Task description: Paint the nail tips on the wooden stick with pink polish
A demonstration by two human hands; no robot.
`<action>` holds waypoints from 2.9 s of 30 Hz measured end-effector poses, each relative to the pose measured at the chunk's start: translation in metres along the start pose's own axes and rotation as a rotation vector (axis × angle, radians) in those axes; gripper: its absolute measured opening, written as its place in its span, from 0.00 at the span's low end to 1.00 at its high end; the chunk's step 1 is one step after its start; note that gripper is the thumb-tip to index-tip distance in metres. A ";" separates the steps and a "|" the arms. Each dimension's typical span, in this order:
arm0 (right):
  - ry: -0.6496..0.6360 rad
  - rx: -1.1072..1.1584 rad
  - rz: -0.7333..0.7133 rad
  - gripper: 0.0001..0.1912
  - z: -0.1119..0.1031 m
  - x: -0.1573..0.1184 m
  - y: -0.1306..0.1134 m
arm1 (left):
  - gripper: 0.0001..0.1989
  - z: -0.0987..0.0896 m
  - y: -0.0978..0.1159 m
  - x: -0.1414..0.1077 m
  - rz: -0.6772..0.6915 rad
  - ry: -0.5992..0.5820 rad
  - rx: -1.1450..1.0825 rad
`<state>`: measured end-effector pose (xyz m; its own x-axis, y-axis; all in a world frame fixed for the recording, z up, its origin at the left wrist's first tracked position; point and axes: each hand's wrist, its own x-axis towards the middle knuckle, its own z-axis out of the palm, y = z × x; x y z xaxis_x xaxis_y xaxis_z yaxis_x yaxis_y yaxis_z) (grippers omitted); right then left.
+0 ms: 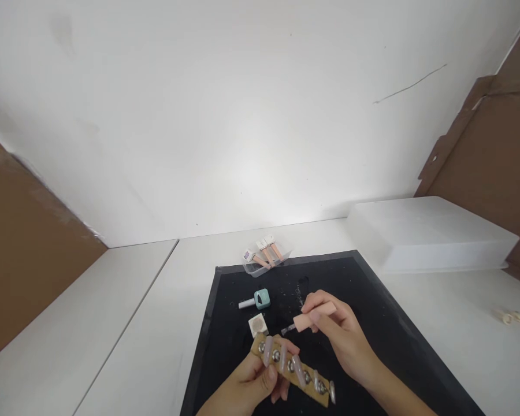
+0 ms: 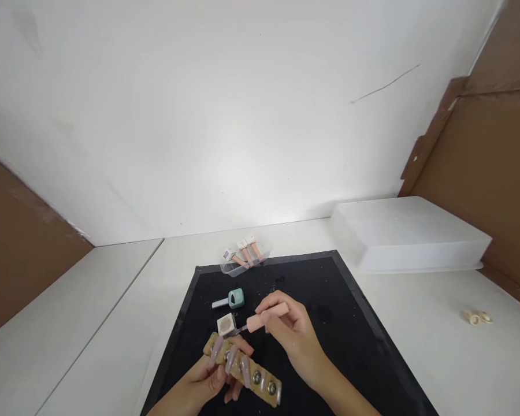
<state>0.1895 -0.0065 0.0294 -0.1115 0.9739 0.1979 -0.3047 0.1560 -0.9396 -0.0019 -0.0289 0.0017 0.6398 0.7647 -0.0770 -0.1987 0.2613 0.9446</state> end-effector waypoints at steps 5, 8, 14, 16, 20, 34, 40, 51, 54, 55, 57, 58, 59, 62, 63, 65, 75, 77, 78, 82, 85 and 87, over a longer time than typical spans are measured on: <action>0.043 0.107 0.045 0.14 0.003 0.002 -0.003 | 0.22 -0.001 -0.002 0.001 -0.003 0.053 -0.049; 0.023 0.176 0.070 0.14 0.005 0.002 -0.004 | 0.23 0.000 -0.002 0.003 -0.051 0.129 -0.102; -0.029 0.217 0.152 0.14 0.005 0.001 -0.002 | 0.27 0.003 0.005 0.005 -0.178 0.252 -0.224; -0.053 0.203 0.170 0.14 0.006 0.001 -0.002 | 0.26 0.003 0.007 0.005 -0.187 0.261 -0.243; -0.095 0.193 0.193 0.14 0.008 0.001 -0.002 | 0.25 0.006 0.012 0.007 -0.161 0.252 -0.297; -0.136 0.310 0.226 0.13 0.008 0.000 0.005 | 0.25 0.008 0.014 0.007 -0.170 0.255 -0.325; -0.156 0.243 0.193 0.14 0.010 -0.001 0.004 | 0.26 0.008 0.013 0.008 -0.171 0.227 -0.357; -0.044 0.129 -0.015 0.15 0.011 0.000 0.009 | 0.23 0.004 0.013 0.006 -0.144 0.253 -0.448; -0.085 0.010 -0.014 0.09 0.012 -0.003 0.014 | 0.22 0.003 0.014 0.005 -0.151 0.236 -0.481; -0.092 -0.029 -0.011 0.08 0.012 -0.004 0.015 | 0.22 0.002 0.014 0.005 -0.155 0.234 -0.487; -0.096 -0.078 -0.004 0.06 0.013 -0.007 0.018 | 0.21 0.003 0.014 0.005 -0.151 0.238 -0.497; -0.099 -0.089 -0.007 0.06 0.014 -0.008 0.019 | 0.21 0.003 0.014 0.006 -0.145 0.239 -0.498; -0.101 -0.095 -0.014 0.07 0.015 -0.009 0.019 | 0.20 0.004 0.013 0.006 -0.138 0.237 -0.494; -0.132 -0.068 -0.025 0.10 0.018 -0.010 0.017 | 0.20 0.005 0.009 0.007 -0.121 0.207 -0.474; -0.155 -0.042 -0.016 0.11 0.020 -0.011 0.016 | 0.20 0.005 0.007 0.007 -0.119 0.198 -0.466; -0.200 0.019 0.022 0.12 0.023 -0.011 0.013 | 0.20 0.004 0.003 0.007 -0.113 0.204 -0.459; -0.219 0.043 0.083 0.15 0.025 -0.011 0.011 | 0.22 0.004 0.001 0.006 -0.118 0.186 -0.432; -0.215 0.047 0.085 0.14 0.026 -0.011 0.010 | 0.22 0.005 0.001 0.006 -0.117 0.186 -0.427; -0.214 0.049 0.085 0.14 0.026 -0.011 0.010 | 0.22 0.005 0.001 0.006 -0.116 0.187 -0.426; -0.215 0.050 0.094 0.13 0.026 -0.010 0.011 | 0.22 0.007 0.003 0.007 -0.125 0.188 -0.433; -0.217 0.073 0.101 0.14 0.026 -0.011 0.014 | 0.22 0.008 0.005 0.007 -0.128 0.187 -0.434; -0.224 0.103 0.114 0.14 0.026 -0.012 0.014 | 0.22 0.009 0.006 0.007 -0.125 0.182 -0.440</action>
<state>0.1623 -0.0200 0.0211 -0.3539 0.9216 0.1597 -0.3715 0.0182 -0.9283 0.0084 -0.0271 0.0096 0.5466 0.7917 -0.2729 -0.4486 0.5520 0.7028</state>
